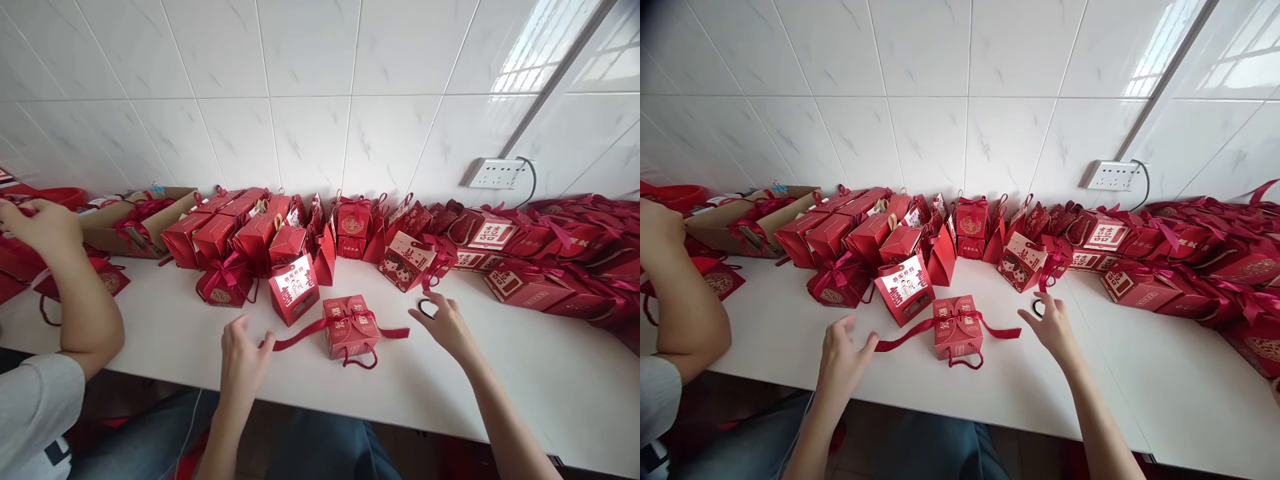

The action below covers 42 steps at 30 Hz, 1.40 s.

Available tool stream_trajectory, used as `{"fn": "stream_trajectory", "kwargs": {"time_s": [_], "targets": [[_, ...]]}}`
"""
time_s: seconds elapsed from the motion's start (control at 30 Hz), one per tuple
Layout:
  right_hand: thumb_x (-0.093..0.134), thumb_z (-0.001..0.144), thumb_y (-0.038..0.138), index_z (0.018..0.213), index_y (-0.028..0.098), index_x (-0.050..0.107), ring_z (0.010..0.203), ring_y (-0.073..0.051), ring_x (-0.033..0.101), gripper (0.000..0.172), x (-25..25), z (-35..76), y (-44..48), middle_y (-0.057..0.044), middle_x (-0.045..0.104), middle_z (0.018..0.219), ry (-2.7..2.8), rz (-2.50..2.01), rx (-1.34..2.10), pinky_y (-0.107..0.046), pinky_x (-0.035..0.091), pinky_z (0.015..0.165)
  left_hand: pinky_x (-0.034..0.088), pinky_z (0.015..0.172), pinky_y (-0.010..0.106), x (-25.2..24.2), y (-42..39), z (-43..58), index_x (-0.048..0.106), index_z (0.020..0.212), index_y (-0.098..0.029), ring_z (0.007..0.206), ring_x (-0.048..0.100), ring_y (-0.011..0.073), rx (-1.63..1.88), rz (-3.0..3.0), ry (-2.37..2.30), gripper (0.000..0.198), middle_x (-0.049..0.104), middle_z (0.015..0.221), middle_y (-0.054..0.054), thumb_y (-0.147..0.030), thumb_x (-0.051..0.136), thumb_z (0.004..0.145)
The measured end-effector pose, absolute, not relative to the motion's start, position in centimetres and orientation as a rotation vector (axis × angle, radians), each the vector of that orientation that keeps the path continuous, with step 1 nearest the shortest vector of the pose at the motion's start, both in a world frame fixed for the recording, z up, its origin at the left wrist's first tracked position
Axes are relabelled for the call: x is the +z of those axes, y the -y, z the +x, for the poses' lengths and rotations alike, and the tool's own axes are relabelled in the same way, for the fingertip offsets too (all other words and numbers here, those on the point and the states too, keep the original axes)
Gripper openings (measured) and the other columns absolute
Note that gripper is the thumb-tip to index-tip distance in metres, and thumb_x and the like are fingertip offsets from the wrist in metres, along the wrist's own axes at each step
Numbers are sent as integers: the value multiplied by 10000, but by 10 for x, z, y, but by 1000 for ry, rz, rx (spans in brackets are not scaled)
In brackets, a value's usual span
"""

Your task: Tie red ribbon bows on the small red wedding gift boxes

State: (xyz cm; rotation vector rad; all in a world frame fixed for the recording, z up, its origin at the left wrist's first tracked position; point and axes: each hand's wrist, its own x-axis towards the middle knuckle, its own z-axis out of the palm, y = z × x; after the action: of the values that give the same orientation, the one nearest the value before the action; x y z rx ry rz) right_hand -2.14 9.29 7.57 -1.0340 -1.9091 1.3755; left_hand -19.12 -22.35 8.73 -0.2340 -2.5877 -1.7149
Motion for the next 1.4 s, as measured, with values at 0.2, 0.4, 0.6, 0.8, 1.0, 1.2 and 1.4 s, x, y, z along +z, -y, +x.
{"fn": "stream_trajectory", "kwargs": {"time_s": [0.2,0.4,0.6,0.8,1.0,1.2,1.4], "targets": [[685,667,585,682,189,619,712,-167,551,402,103,-60,-56,-20,610,741,2397,-571,1581,-303,470,687,451,742,321,109,172,-184,563,739,-208,788,589,219,-1722,-1186,2847,292,615,770,24,-471,479,835],[605,719,652,570,171,453,444,-64,307,526,105,-66,-46,62,388,496,2537,-472,1872,-215,230,427,397,603,259,98,155,-197,448,605,-188,598,504,144,-1929,-1382,2967,426,493,588,-27,-552,480,823],[526,751,699,577,182,404,467,-63,277,558,100,-65,-47,49,391,541,2371,-418,2086,-225,215,449,296,498,235,91,154,-202,417,624,-195,490,338,92,-2223,-1466,2923,432,355,538,-59,-587,523,775],[604,695,687,567,198,352,457,-59,263,565,84,-65,-51,80,324,508,2250,-350,2183,-230,216,478,234,471,224,77,154,-207,326,570,-193,465,275,66,-2392,-1448,2815,523,294,519,-73,-617,594,715],[639,676,675,558,187,384,461,-64,326,564,79,-66,-60,56,419,503,2278,-316,2193,-230,207,480,224,472,224,67,151,-216,315,553,-191,477,309,73,-2456,-1547,2732,544,315,515,-66,-609,638,687],[663,705,614,594,157,511,507,-95,423,494,96,-56,-70,39,447,525,2376,-228,2170,-240,325,510,293,494,238,71,153,-214,408,574,-184,502,376,96,-2404,-1558,2756,428,392,521,-45,-524,583,766],[657,781,469,744,163,622,809,-163,583,310,130,-58,-49,-70,638,973,2334,-73,2062,-296,477,707,334,511,232,83,153,-206,478,707,-182,543,431,104,-2262,-1495,2798,235,459,607,-38,-397,521,793]]}}
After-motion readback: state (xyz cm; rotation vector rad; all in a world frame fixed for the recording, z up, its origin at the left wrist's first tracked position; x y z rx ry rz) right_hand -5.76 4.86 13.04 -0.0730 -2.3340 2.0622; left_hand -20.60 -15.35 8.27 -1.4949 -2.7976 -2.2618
